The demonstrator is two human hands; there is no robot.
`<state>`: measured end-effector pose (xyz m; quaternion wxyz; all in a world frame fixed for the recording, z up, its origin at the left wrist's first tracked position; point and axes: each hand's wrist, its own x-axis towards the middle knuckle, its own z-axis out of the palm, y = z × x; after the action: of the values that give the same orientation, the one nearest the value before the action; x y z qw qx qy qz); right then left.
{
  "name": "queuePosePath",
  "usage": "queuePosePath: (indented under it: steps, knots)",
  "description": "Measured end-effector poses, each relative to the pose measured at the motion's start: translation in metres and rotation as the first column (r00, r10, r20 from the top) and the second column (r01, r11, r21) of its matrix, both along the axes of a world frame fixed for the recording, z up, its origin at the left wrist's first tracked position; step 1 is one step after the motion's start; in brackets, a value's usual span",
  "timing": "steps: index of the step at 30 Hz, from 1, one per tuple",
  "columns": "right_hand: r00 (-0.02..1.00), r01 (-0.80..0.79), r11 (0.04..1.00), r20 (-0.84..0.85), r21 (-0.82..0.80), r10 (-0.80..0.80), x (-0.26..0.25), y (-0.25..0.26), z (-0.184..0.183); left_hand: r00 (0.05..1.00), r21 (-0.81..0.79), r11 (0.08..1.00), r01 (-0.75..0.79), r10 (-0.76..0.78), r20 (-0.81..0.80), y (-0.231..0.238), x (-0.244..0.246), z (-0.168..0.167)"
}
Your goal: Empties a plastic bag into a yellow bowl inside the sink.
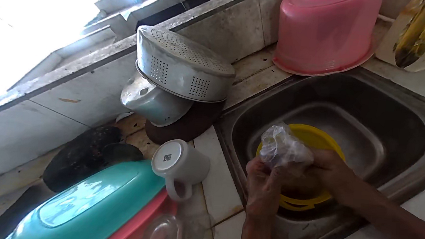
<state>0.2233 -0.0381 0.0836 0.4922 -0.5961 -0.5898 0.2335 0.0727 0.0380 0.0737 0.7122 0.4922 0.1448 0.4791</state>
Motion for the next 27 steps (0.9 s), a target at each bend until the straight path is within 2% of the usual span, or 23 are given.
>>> queuePosePath:
  steps: [4, 7, 9, 11, 15, 18, 21, 24, 27]
  knots:
    - [0.986, 0.094, 0.971, -0.157, 0.221, -0.060, 0.004, -0.001, 0.001, 0.998, 0.128, 0.990, -0.067, 0.069, -0.014, 0.007, -0.005, -0.003]
    - [0.974, 0.154, 0.945, -0.208, 0.290, -0.095, 0.001, 0.000, 0.002, 0.961, 0.330, 0.942, -0.060, 0.145, -0.237, 0.011, -0.012, -0.003]
    - [0.909, 0.246, 0.935, -0.395, 0.257, -0.131, -0.001, 0.002, 0.001, 0.899, 0.405, 0.912, 0.066, 0.122, -0.421, 0.008, -0.012, 0.000]
    - [0.799, 0.328, 0.917, -0.584, 0.227, -0.141, 0.002, 0.004, 0.004, 0.835, 0.453, 0.873, 0.181, 0.107, -0.539, 0.005, -0.005, 0.002]
    - [0.605, 0.445, 0.866, -0.790, 0.227, -0.103, 0.003, 0.006, 0.019, 0.751, 0.510, 0.828, 0.235, 0.179, -0.636, 0.004, 0.000, 0.002]
    - [0.467, 0.505, 0.842, -0.881, 0.191, -0.080, 0.005, 0.005, 0.028, 0.771, 0.633, 0.764, 0.125, 0.327, -0.546, 0.005, 0.003, -0.003]
    - [0.381, 0.511, 0.848, -0.921, 0.141, -0.076, 0.010, 0.004, 0.035, 0.718, 0.692, 0.715, 0.101, 0.429, -0.548, 0.005, 0.004, -0.005]
    - [0.295, 0.510, 0.858, -0.950, 0.067, -0.102, 0.010, 0.006, 0.032, 0.592, 0.656, 0.715, 0.241, 0.427, -0.683, 0.002, 0.008, -0.005]
    - [0.232, 0.471, 0.882, -0.961, -0.023, -0.149, 0.000, 0.008, 0.024, 0.424, 0.666, 0.670, 0.329, 0.526, -0.738, -0.004, 0.016, -0.005]
